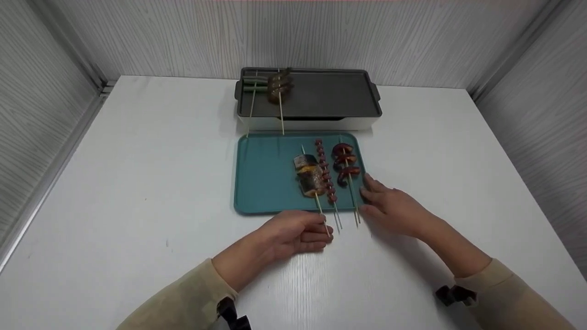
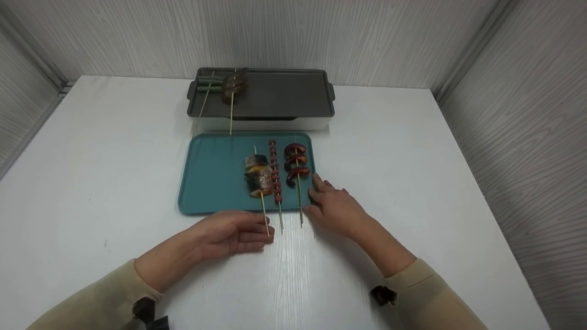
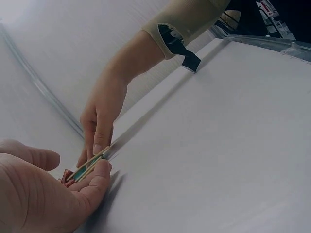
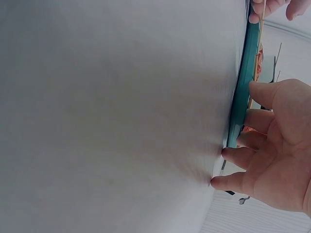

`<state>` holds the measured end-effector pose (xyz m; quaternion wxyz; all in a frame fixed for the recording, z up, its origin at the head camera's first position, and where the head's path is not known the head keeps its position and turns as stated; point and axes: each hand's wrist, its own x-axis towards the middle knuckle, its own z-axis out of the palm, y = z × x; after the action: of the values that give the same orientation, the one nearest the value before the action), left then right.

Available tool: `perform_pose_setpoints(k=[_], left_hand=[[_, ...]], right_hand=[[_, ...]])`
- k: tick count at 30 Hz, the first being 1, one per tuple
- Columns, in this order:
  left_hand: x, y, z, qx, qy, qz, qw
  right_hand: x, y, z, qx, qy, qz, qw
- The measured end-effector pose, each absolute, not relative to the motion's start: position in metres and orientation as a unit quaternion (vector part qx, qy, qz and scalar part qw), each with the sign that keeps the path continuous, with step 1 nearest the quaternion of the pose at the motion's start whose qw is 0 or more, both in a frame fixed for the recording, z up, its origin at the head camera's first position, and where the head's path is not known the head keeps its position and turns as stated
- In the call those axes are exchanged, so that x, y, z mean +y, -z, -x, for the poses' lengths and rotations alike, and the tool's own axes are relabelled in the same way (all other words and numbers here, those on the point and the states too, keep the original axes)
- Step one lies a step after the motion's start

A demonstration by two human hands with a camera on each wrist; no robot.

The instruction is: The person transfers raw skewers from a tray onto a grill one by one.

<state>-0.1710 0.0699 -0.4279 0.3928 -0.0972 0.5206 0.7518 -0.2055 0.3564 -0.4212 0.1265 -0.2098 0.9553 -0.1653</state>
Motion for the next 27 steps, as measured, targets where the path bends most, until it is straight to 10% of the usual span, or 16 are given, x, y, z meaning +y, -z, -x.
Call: perform_pose_setpoints(k=[27], left_hand=[[0.046,0.411,0.175,0.529,-0.757,0.078,0.376]], right_hand=[[0.355,0.419,0.205,0.955,0.156,0.212,0.133]])
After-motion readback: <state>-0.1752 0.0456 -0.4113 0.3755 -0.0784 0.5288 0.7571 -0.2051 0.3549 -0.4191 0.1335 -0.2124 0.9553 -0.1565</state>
